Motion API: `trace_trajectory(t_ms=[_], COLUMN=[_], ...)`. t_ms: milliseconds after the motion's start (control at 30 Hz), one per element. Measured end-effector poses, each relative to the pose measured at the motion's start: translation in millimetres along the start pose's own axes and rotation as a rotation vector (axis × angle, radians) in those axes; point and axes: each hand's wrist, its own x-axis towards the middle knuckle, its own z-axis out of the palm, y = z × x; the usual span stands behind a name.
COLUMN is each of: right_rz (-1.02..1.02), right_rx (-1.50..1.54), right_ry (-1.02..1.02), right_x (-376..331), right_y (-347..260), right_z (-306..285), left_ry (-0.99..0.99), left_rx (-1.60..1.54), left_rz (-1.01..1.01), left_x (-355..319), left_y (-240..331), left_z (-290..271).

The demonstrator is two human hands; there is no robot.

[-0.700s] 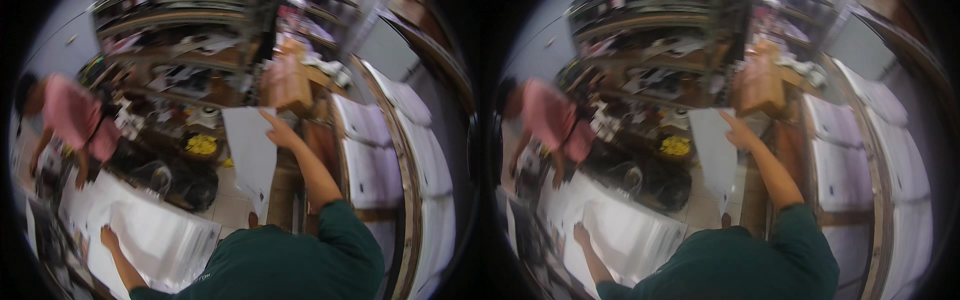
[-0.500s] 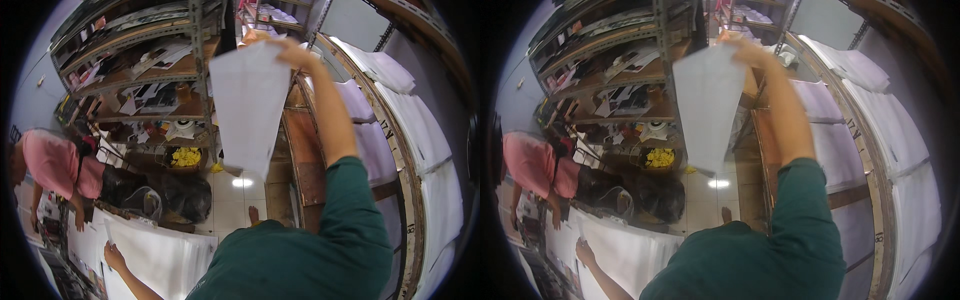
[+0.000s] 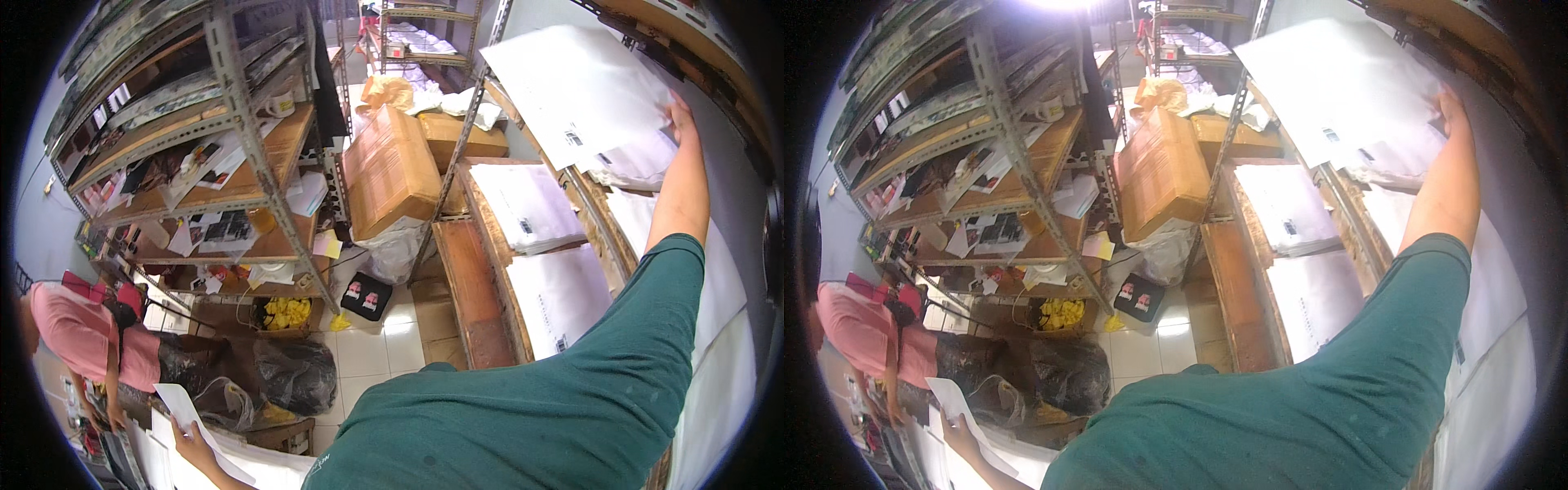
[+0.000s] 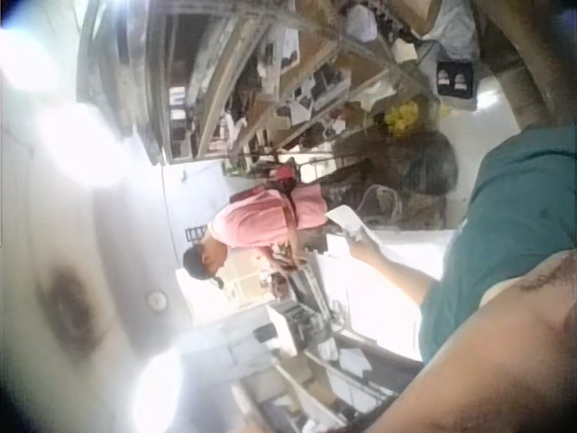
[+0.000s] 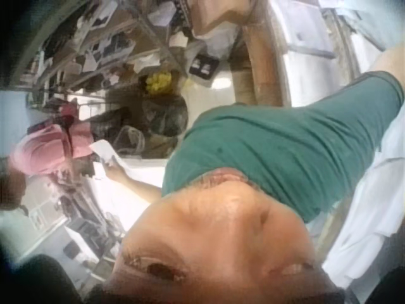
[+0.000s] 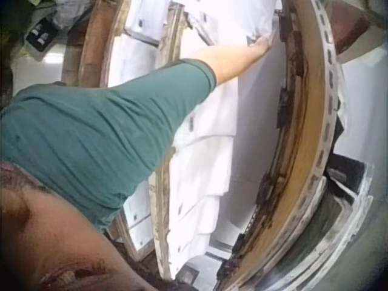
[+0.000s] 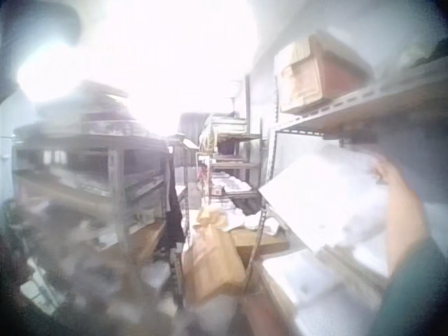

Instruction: The person repeatedly picks up white sheets from a table and places them onto a metal shelving unit. Another person in a pink shirt is visible working at the same table. The camera wearer continues this cycle of picking and placing throughout the clip.

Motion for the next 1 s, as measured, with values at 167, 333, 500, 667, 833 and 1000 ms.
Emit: trace_trajectory(t_ms=[167,333,500,667,833,1000], right_rz=[0.11,0.253,0.177,0.226,0.217,0.328], right_rx=[-0.129,-0.272,-0.336,-0.186,-0.403,-0.883], right_ry=[0.07,-0.006,0.048,0.016,0.044,0.455], right_x=[40,-2,50,35,28,8], right_y=[80,67,124,121,114,63], right_z=[-32,4,-42,-12,-10,29], left_ry=[-0.024,-0.082,-0.146,-0.173,-0.192,-0.192], left_rx=[-0.115,-0.406,-0.41,-0.426,-0.767,-0.918], left_rz=[0.163,0.123,0.239,0.166,0.103,0.009], left_x=[32,56,69,66,56,53], left_y=[54,105,145,163,183,171], left_z=[37,56,76,64,76,67])
